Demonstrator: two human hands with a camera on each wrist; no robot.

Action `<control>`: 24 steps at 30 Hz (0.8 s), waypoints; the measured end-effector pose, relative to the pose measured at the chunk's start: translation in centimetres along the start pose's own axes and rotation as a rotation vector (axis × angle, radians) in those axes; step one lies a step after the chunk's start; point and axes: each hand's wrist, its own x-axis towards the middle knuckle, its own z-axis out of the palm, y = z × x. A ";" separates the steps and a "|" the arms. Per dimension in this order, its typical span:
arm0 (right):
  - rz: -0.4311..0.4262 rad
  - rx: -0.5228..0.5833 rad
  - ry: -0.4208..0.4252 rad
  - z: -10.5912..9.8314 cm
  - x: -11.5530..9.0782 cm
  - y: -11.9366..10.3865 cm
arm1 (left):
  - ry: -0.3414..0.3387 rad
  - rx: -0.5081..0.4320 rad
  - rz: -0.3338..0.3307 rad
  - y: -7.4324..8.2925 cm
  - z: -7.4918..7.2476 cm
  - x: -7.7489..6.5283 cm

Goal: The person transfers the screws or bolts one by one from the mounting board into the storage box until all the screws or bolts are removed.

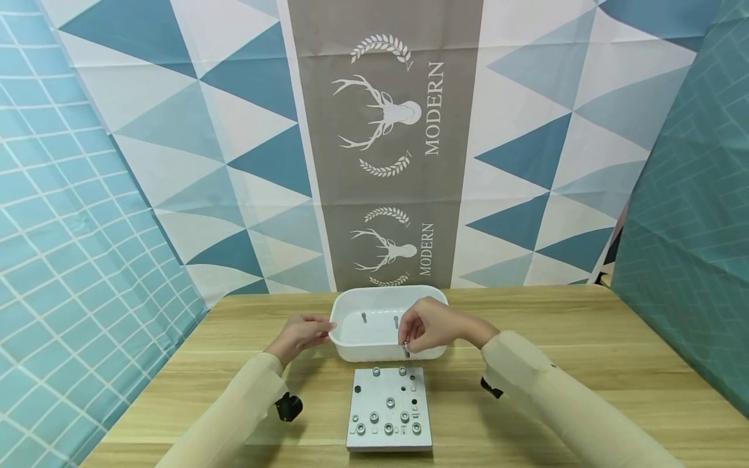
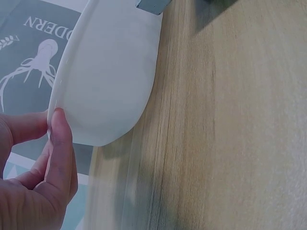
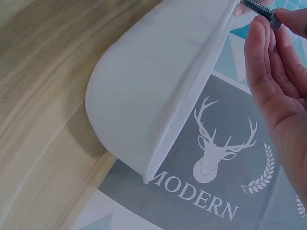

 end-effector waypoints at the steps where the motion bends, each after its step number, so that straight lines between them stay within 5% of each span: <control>1: 0.006 -0.003 0.002 -0.1 0.1 0.0 | -0.001 -0.002 0.001 0.0 0.0 0.0; 24: 0.013 -0.238 0.074 -1.5 2.5 -0.5 | 0.002 -0.016 0.013 0.0 0.0 0.0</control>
